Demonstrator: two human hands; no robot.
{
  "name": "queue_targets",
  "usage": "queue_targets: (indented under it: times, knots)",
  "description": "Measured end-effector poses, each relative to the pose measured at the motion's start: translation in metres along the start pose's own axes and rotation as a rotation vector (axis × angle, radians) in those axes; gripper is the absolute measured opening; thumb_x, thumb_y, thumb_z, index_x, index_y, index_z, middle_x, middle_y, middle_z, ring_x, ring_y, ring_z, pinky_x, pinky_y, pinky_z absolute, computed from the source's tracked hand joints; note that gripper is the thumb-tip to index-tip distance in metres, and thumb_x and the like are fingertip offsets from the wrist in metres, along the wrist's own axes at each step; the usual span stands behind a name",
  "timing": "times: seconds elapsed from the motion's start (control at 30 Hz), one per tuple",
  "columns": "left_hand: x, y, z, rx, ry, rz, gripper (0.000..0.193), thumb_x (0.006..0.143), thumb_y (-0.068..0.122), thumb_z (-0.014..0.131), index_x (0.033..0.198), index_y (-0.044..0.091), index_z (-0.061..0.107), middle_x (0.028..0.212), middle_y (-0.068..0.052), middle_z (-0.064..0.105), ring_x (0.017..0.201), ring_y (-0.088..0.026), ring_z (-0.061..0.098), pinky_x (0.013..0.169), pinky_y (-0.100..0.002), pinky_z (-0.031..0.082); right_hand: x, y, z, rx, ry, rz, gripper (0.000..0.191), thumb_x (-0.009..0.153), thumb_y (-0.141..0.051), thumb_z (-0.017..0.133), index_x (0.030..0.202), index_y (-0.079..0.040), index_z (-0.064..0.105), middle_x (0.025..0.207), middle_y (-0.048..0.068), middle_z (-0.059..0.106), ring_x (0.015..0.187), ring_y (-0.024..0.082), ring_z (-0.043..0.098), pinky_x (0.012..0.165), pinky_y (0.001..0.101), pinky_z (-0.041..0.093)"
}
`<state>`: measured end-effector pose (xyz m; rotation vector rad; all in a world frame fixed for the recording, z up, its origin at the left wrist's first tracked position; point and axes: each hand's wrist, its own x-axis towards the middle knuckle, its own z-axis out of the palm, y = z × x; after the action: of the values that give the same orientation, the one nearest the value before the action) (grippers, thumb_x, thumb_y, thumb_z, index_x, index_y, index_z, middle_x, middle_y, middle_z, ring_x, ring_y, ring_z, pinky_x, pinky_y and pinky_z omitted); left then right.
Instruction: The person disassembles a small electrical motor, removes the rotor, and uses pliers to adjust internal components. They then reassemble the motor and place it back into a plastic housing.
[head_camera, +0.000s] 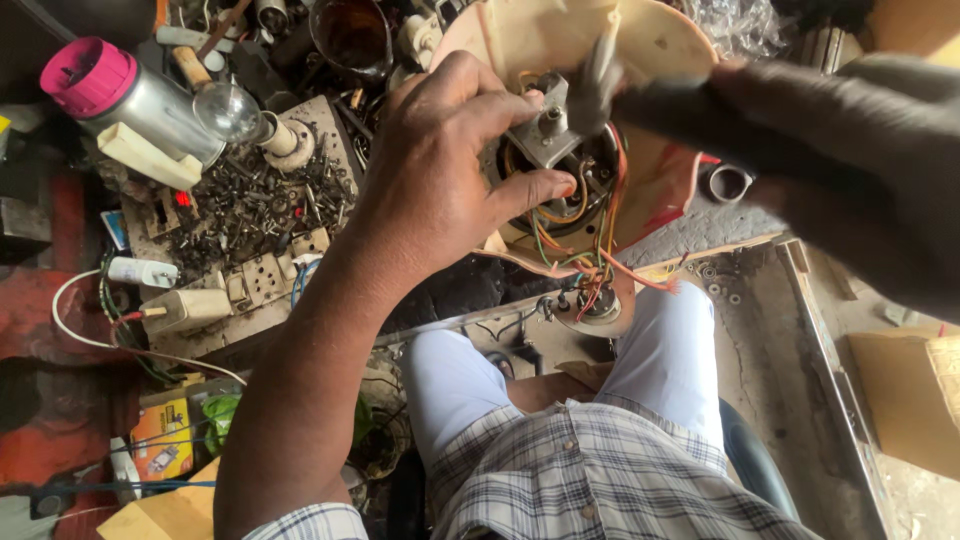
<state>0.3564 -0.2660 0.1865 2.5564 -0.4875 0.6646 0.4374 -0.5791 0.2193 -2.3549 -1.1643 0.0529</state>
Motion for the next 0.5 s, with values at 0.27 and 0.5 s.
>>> queue_targets:
  times: [0.27,0.5]
  knots:
    - [-0.003,-0.003,0.005,0.042,-0.086,-0.126,0.066,0.080,0.047,0.097,0.126,0.010,0.068,0.103,-0.010,0.061,0.097,-0.025,0.064,0.092,-0.045,0.050,0.021,0.012,0.021,0.098,0.035,-0.038,0.058,0.096,0.005,0.060,0.153,0.003,0.048,0.132,0.021,0.065,0.101,0.028,0.070,0.086,0.0389,0.056]
    - [-0.006,-0.009,0.007,0.003,0.031,0.011,0.078,0.087,0.045,0.095,0.135,0.005,0.049,0.121,-0.010,0.063,0.112,-0.025,0.065,0.103,-0.047,0.048,0.029,-0.020,-0.002,-0.009,0.070,-0.079,0.060,0.095,0.004,0.065,0.153,0.001,0.049,0.116,0.022,0.068,0.084,0.024,0.072,0.068,0.0353,0.058]
